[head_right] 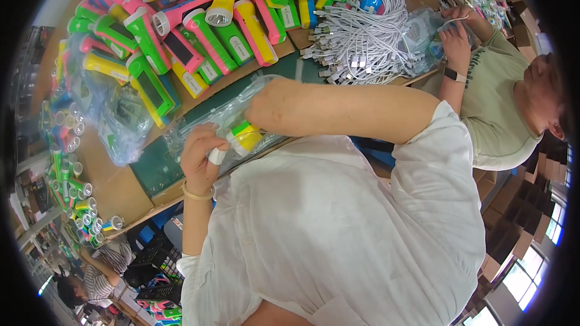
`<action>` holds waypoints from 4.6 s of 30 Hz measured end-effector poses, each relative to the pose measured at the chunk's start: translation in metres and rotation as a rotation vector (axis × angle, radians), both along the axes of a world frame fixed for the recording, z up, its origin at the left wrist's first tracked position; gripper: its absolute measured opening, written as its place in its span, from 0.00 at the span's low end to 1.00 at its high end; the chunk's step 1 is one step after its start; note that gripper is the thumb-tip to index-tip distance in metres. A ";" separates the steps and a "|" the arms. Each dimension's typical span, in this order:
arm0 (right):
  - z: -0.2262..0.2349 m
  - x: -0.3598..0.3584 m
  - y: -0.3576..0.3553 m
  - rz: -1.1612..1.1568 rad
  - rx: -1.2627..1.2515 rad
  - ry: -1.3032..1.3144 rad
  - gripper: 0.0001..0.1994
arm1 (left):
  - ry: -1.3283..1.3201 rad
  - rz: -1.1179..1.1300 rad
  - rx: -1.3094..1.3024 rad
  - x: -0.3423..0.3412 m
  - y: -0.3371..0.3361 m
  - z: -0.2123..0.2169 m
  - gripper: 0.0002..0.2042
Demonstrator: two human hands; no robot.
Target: Packaging handheld flashlights along with their USB charging cables into individual plastic bags on an assembly line.
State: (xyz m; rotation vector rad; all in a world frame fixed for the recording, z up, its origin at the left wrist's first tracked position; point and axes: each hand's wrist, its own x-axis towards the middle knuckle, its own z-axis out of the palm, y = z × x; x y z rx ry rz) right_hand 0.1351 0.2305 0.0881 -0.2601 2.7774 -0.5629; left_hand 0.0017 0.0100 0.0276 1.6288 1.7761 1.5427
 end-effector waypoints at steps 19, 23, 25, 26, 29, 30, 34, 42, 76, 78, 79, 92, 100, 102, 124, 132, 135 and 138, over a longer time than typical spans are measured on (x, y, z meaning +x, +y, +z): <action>-0.039 0.129 0.130 -1.120 0.466 0.355 0.07 | 0.045 0.100 -0.191 -0.006 0.011 -0.018 0.08; -0.027 0.121 0.127 -1.138 0.332 0.450 0.05 | 0.045 0.106 -0.179 -0.004 0.007 -0.017 0.08; -0.006 0.115 0.120 -1.208 -0.180 0.534 0.07 | 0.064 0.122 -0.185 -0.003 0.005 -0.017 0.08; 0.006 0.110 0.114 -1.219 -0.360 0.578 0.08 | 0.081 0.124 -0.187 -0.002 0.002 -0.017 0.08; 0.038 0.099 0.101 -1.019 -0.703 0.650 0.07 | 0.087 0.118 -0.181 -0.002 -0.002 -0.018 0.09; 0.046 0.094 0.096 -0.925 -0.800 0.691 0.06 | 0.108 0.104 -0.189 -0.003 -0.001 -0.017 0.09; 0.054 0.070 0.071 -0.633 -1.183 0.754 0.05 | 0.082 0.152 -0.198 0.003 -0.001 -0.017 0.10; -0.006 0.050 0.040 -0.715 -1.158 0.092 0.08 | 0.068 0.162 -0.167 0.004 -0.005 -0.022 0.09; -0.030 0.043 0.043 -0.416 -0.319 0.217 0.07 | -0.433 0.492 -0.434 -0.010 -0.030 -0.044 0.05; -0.006 0.051 0.056 -0.678 -0.491 0.201 0.06 | -0.187 0.473 -0.420 -0.009 -0.017 -0.038 0.09; 0.002 0.050 0.072 -0.736 -0.513 0.295 0.07 | -0.034 0.470 -0.418 -0.009 -0.014 -0.035 0.09; 0.048 0.103 0.328 -1.223 0.102 0.707 0.18 | 0.292 0.335 -0.388 -0.009 0.010 -0.040 0.09; -0.065 0.091 0.156 -0.856 0.370 0.718 0.17 | 0.263 0.302 -0.460 -0.008 0.006 -0.041 0.07; -0.074 0.090 0.151 -0.894 0.384 0.788 0.17 | 0.263 0.283 -0.468 -0.007 0.007 -0.042 0.07; -0.065 0.033 0.060 -0.881 0.351 0.809 0.15 | -0.021 0.250 -0.483 0.002 0.010 -0.040 0.06; -0.083 -0.001 -0.024 -0.225 -0.316 0.446 0.10 | -0.035 0.238 -0.373 0.007 0.010 -0.032 0.07; -0.092 -0.012 -0.027 -0.158 -0.297 0.448 0.05 | -0.008 0.217 -0.373 0.003 -0.003 -0.032 0.08; -0.089 -0.013 -0.015 -0.183 -0.256 0.392 0.05 | -0.004 0.318 -0.392 -0.008 -0.025 -0.032 0.06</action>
